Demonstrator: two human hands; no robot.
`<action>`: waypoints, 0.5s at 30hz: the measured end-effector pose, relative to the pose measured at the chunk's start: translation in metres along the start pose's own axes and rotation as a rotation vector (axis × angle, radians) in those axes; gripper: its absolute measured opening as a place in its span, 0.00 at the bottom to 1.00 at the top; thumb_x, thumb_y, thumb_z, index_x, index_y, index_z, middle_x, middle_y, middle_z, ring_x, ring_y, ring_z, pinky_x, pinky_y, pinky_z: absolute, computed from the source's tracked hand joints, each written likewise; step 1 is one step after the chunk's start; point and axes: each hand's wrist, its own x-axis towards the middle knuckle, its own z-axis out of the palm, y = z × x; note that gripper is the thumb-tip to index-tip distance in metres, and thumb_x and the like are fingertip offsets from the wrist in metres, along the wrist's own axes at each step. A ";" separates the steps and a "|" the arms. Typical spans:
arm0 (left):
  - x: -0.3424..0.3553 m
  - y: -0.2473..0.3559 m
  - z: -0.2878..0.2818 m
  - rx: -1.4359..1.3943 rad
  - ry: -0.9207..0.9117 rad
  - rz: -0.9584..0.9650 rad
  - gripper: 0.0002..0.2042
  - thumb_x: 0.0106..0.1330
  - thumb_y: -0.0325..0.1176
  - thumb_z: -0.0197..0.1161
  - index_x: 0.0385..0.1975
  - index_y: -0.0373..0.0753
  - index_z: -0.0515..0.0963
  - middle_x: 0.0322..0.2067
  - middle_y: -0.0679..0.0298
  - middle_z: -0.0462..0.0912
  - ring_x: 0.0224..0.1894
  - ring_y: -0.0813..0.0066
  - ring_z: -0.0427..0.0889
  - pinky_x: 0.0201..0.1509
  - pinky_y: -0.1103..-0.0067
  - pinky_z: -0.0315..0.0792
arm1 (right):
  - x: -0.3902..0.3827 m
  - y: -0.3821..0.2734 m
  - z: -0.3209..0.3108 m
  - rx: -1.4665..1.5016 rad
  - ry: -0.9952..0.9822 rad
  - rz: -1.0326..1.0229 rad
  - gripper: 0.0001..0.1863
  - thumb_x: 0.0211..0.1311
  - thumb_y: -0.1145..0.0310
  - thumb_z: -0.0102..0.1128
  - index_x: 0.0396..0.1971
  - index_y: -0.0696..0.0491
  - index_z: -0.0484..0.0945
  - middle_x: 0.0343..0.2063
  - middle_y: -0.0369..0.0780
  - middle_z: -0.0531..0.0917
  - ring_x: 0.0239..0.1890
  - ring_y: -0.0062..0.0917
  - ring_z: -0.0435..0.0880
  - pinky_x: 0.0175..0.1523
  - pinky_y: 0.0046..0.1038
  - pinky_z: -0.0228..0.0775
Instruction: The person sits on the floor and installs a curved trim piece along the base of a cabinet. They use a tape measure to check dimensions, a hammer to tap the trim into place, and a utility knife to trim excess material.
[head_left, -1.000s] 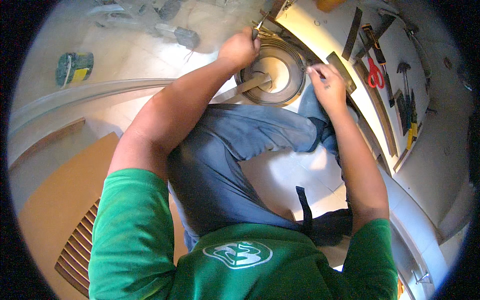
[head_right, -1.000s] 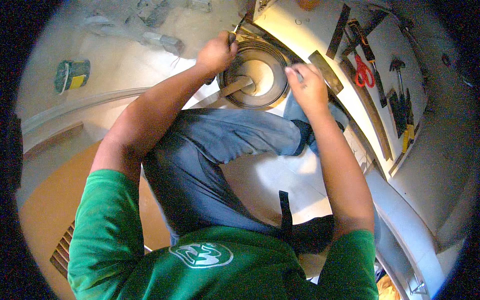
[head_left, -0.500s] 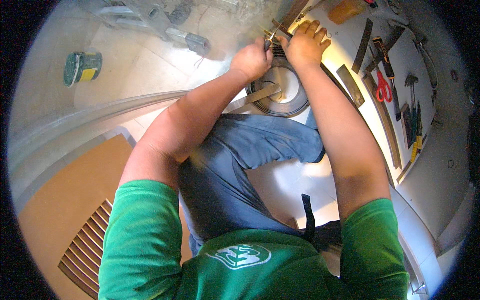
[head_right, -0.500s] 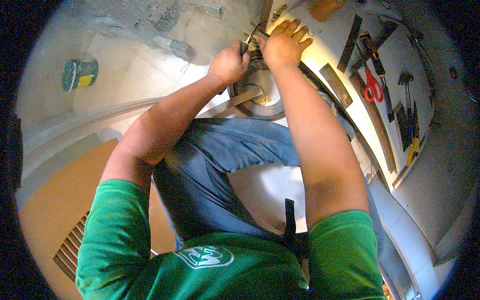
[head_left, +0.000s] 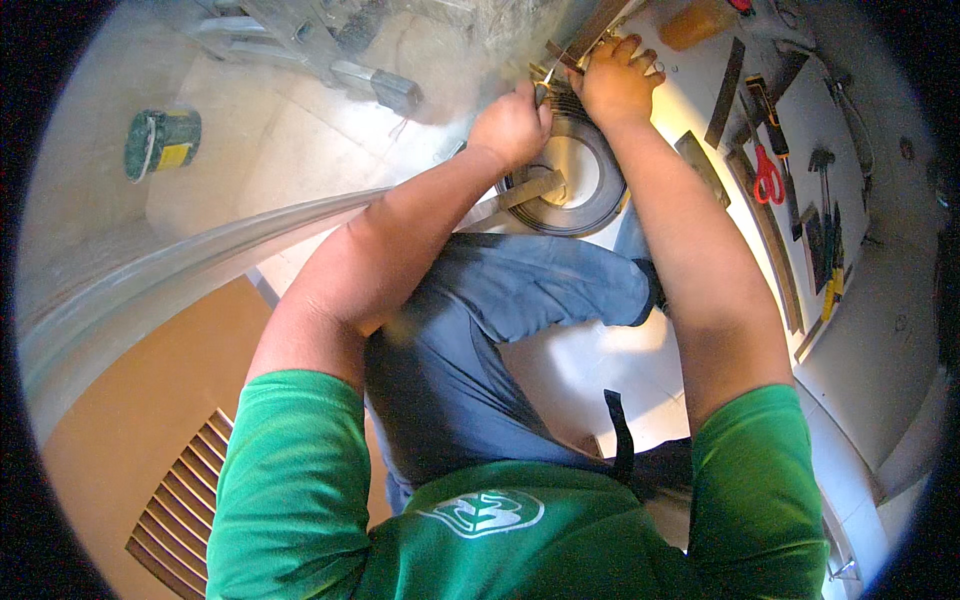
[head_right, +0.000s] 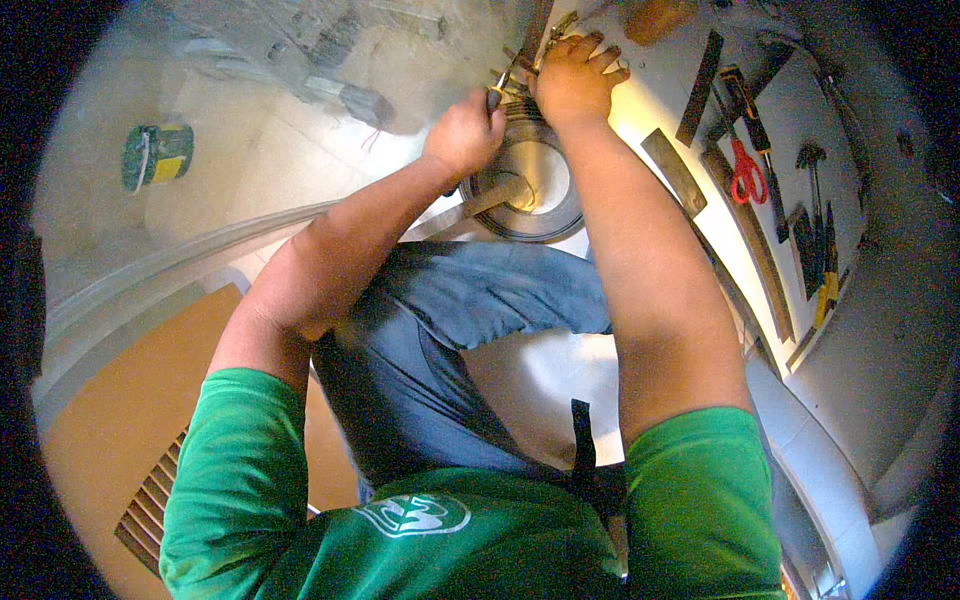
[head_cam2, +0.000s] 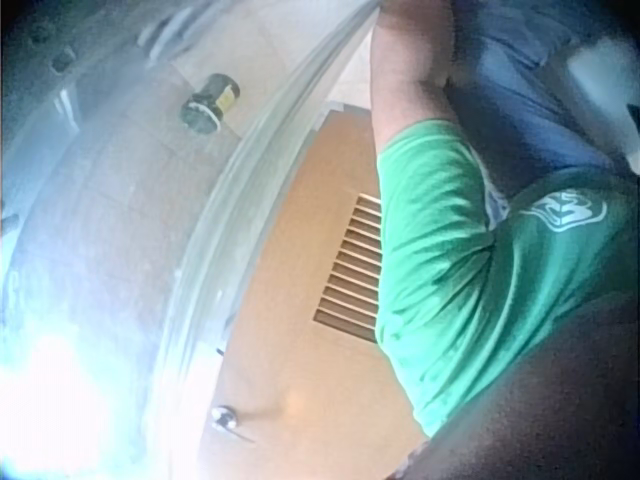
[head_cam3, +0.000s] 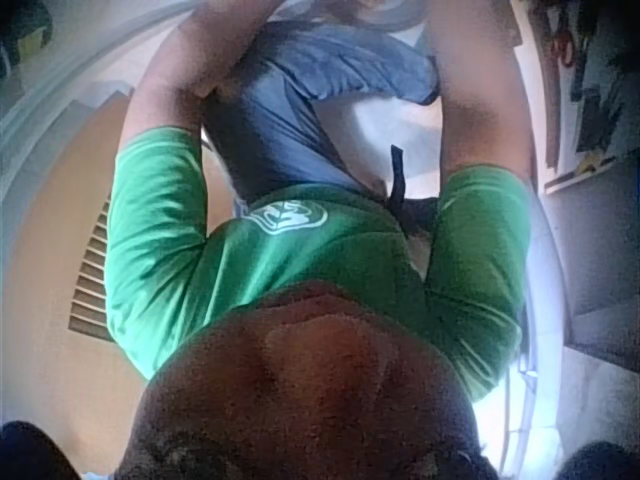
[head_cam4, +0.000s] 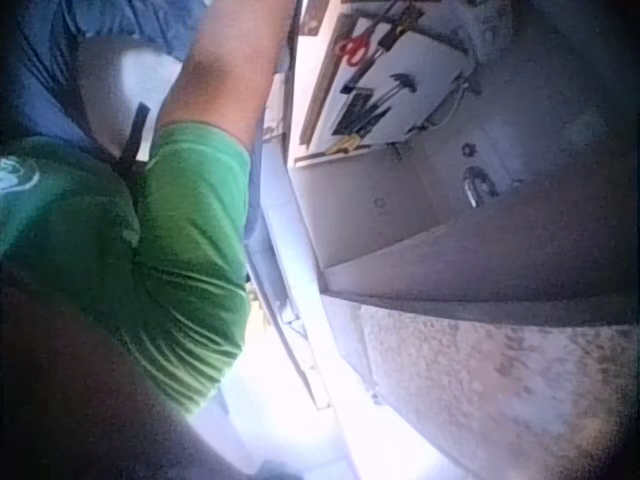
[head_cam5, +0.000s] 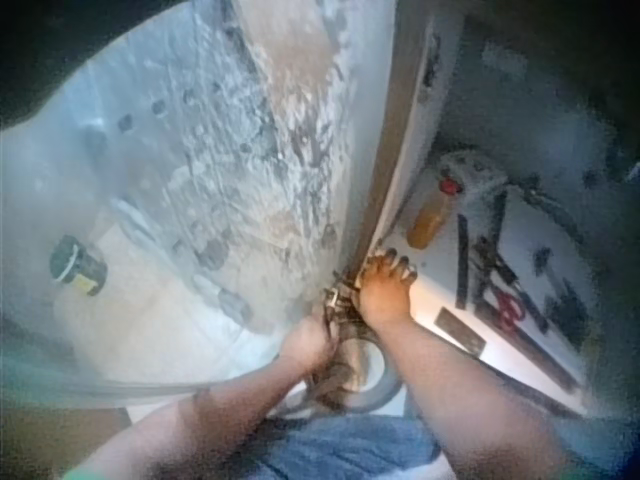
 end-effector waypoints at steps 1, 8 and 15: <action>0.001 0.000 0.000 -0.013 0.002 0.002 0.17 0.71 0.44 0.55 0.43 0.33 0.72 0.35 0.38 0.83 0.40 0.37 0.83 0.47 0.51 0.77 | 0.001 0.002 -0.001 -0.012 -0.011 -0.022 0.49 0.60 0.38 0.63 0.68 0.63 0.61 0.70 0.59 0.60 0.70 0.64 0.59 0.66 0.69 0.56; 0.000 0.000 0.000 -0.007 0.004 0.003 0.17 0.71 0.44 0.54 0.43 0.33 0.71 0.35 0.39 0.83 0.40 0.37 0.83 0.47 0.52 0.77 | 0.003 0.005 -0.003 -0.001 -0.025 -0.063 0.49 0.62 0.37 0.60 0.68 0.64 0.62 0.69 0.61 0.62 0.69 0.64 0.61 0.63 0.68 0.59; -0.001 0.001 0.000 0.009 -0.003 0.009 0.18 0.72 0.45 0.53 0.43 0.32 0.71 0.35 0.38 0.83 0.40 0.37 0.83 0.47 0.52 0.77 | 0.004 0.008 -0.013 -0.010 -0.095 -0.084 0.47 0.62 0.38 0.60 0.67 0.63 0.63 0.68 0.62 0.63 0.67 0.61 0.64 0.62 0.65 0.64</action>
